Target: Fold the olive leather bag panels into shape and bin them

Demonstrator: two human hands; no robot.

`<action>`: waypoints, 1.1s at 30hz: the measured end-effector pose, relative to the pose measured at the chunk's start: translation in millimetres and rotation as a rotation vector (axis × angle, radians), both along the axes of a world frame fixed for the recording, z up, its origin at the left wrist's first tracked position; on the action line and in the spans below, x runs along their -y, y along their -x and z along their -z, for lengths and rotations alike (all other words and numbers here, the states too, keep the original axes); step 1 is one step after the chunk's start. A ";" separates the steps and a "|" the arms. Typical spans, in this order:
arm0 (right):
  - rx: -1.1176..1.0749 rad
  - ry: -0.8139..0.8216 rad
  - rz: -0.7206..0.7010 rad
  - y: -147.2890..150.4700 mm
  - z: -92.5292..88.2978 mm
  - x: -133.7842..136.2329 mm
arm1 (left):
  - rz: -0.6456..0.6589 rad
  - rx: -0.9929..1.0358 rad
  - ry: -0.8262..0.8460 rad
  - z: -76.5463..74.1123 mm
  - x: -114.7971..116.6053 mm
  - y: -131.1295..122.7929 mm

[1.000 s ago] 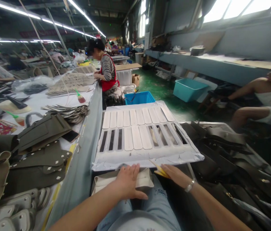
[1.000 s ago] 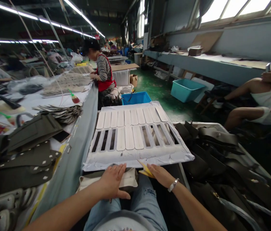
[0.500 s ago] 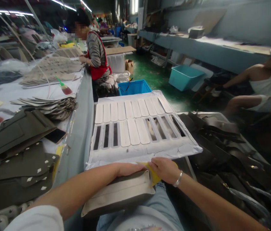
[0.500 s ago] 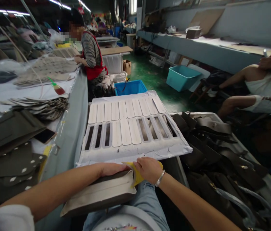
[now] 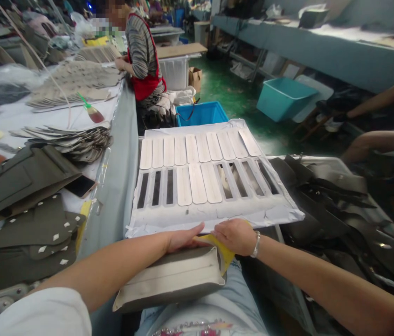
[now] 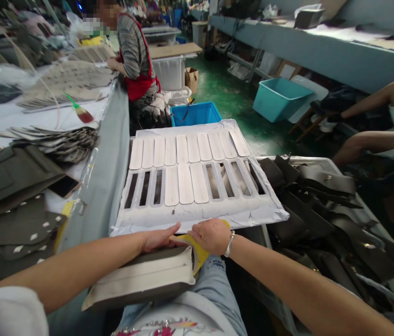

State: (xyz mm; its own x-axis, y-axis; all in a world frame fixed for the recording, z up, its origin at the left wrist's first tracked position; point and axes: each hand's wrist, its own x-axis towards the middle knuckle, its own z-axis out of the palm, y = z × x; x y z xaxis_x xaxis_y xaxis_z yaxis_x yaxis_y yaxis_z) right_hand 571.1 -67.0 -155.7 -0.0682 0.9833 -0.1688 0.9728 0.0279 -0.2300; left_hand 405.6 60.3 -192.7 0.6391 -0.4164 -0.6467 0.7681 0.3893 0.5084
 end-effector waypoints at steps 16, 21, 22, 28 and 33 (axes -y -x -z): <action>-0.104 0.018 0.018 1.6 5.0 13.2 | 0.392 0.126 -0.742 -16.9 2.3 -12.9; -0.089 -0.020 0.047 3.8 9.7 18.6 | 0.375 0.151 -0.705 -12.9 3.8 -12.3; -0.090 -0.032 0.048 4.2 10.1 18.9 | 0.373 0.157 -0.696 -12.5 4.1 -12.1; -0.104 -0.087 0.030 4.8 12.5 20.2 | 0.362 0.199 -0.641 -12.6 4.2 -10.8; -0.130 -0.071 0.052 7.2 13.5 20.7 | 0.347 0.204 -0.591 -13.1 2.1 -9.1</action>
